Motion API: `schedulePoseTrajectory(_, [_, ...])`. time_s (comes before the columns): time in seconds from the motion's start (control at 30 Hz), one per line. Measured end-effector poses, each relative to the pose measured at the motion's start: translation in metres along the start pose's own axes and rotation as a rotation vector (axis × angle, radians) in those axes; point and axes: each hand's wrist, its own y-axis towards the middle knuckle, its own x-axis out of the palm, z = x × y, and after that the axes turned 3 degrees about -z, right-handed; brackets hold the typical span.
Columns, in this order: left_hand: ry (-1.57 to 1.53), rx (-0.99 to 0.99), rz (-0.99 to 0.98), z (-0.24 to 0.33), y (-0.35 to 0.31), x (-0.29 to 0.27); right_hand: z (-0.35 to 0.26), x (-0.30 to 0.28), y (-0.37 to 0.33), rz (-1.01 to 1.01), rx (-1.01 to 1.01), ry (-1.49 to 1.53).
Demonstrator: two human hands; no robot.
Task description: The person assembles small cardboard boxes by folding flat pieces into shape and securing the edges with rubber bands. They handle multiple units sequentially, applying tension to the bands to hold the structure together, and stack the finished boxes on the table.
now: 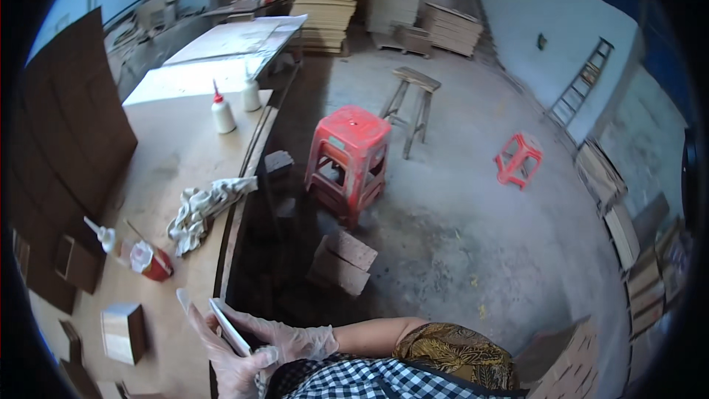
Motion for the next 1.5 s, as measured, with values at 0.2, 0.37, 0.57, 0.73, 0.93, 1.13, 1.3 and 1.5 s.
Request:
schedulePoseTrajectory(0.2, [-0.065,-0.067,-0.106,0.001,-0.006,0.003,-0.001,0.007,-0.012,0.079,-0.014,-0.206])
schedulePoseTrajectory(0.37, [-0.078,-0.054,-0.115,-0.005,-0.01,0.001,-0.007,0.013,-0.009,0.045,-0.026,-0.174])
schedulePoseTrajectory(0.57, [-0.097,-0.036,-0.081,-0.009,-0.012,-0.005,0.002,0.018,-0.001,0.0,-0.036,0.016])
schedulePoseTrajectory(0.73, [-0.106,-0.046,-0.078,-0.014,-0.014,-0.006,0.009,0.012,-0.006,0.021,-0.004,-0.058])
schedulePoseTrajectory(0.93, [-0.093,-0.026,-0.095,-0.016,-0.014,-0.012,0.001,0.01,-0.003,0.072,0.08,-0.091])
schedulePoseTrajectory(1.13, [-0.081,0.014,0.037,-0.019,-0.013,-0.017,-0.008,-0.003,-0.002,0.114,0.081,0.05])
schedulePoseTrajectory(1.3, [-0.069,0.03,0.116,-0.024,-0.024,-0.025,-0.014,-0.012,-0.003,0.168,0.03,0.227])
schedulePoseTrajectory(1.5, [-0.205,0.018,0.011,-0.01,-0.035,-0.02,-0.047,-0.029,-0.003,0.198,-0.078,0.435])
